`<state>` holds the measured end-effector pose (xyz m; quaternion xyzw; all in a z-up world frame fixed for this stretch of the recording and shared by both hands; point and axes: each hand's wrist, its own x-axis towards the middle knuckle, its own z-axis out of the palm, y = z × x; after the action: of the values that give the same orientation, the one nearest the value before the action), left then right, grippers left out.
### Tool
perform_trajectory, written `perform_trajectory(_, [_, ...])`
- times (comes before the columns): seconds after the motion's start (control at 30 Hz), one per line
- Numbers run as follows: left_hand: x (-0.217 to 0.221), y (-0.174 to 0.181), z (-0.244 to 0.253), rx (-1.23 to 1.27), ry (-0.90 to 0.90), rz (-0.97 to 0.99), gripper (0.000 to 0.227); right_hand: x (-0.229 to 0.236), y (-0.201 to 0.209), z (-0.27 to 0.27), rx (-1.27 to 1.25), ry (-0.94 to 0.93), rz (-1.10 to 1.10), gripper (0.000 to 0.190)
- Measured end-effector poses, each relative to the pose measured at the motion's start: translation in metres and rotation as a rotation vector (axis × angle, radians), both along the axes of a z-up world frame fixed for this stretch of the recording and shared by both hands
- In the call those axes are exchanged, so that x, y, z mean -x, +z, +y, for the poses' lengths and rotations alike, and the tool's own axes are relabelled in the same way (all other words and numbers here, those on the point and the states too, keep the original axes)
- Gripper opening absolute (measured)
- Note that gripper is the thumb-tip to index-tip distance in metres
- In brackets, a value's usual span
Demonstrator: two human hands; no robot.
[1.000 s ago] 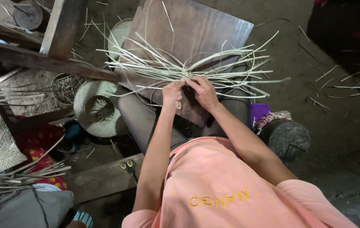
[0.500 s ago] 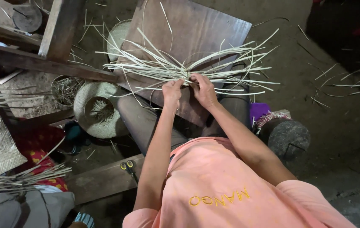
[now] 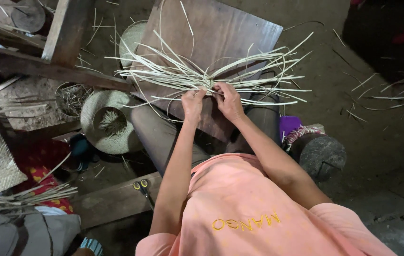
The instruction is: Weaving thin strips of natural fiber into a circular pattern to create a base for a hat or basket.
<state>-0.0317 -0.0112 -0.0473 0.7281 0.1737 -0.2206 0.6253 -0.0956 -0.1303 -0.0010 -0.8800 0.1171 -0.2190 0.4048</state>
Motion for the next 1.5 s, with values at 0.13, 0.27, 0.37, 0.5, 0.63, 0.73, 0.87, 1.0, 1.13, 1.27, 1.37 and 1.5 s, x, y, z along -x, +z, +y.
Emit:
perform_trajectory(0.13, [0.005, 0.033, 0.009, -0.006, -0.022, 0.021, 0.017, 0.0, -0.002, 0.0, 0.01, 0.001, 0.005, 0.032])
perform_trajectory(0.27, [0.008, 0.062, 0.016, 0.071, -0.022, 0.045, 0.012, 0.001, 0.003, 0.002, 0.029, 0.003, 0.007, 0.033])
perform_trajectory(0.37, [0.005, 0.047, 0.017, 0.084, -0.057, -0.002, 0.011, -0.001, 0.002, 0.003, 0.029, 0.005, 0.001, 0.034])
perform_trajectory(0.5, [0.002, 0.044, 0.02, 0.062, -0.193, -0.105, 0.014, -0.003, 0.005, 0.002, 0.086, 0.017, 0.018, 0.034])
perform_trajectory(0.63, [-0.003, 0.048, 0.023, -0.161, -0.359, -0.308, 0.023, -0.007, 0.006, -0.002, 0.045, 0.039, 0.056, 0.029])
perform_trajectory(0.73, [-0.005, 0.049, 0.022, -0.307, -0.436, -0.435, 0.019, -0.014, 0.014, -0.01, -0.032, 0.107, 0.12, 0.033])
perform_trajectory(0.87, [-0.005, 0.041, 0.022, -0.312, -0.489, -0.49, 0.015, -0.035, 0.054, -0.019, -0.011, 0.272, 0.193, 0.018])
perform_trajectory(1.0, [-0.005, 0.055, 0.027, -0.309, -0.507, -0.517, 0.014, -0.061, 0.057, -0.013, 0.035, 0.483, 0.268, 0.013])
perform_trajectory(1.13, [-0.005, 0.019, 0.028, -0.289, -0.501, -0.532, 0.012, -0.073, 0.049, -0.016, 0.13, 0.564, 0.41, 0.024])
perform_trajectory(1.27, [-0.004, 0.025, 0.029, -0.276, -0.482, -0.501, 0.012, -0.077, 0.035, -0.014, 0.107, 0.545, 0.385, 0.015])
perform_trajectory(1.37, [-0.004, 0.02, 0.029, -0.294, -0.505, -0.52, 0.014, -0.08, 0.021, -0.011, 0.167, 0.588, 0.406, 0.008])
perform_trajectory(1.5, [-0.004, 0.013, 0.031, -0.33, -0.569, -0.55, 0.02, -0.089, 0.034, -0.005, 0.116, 0.672, 0.472, 0.013])
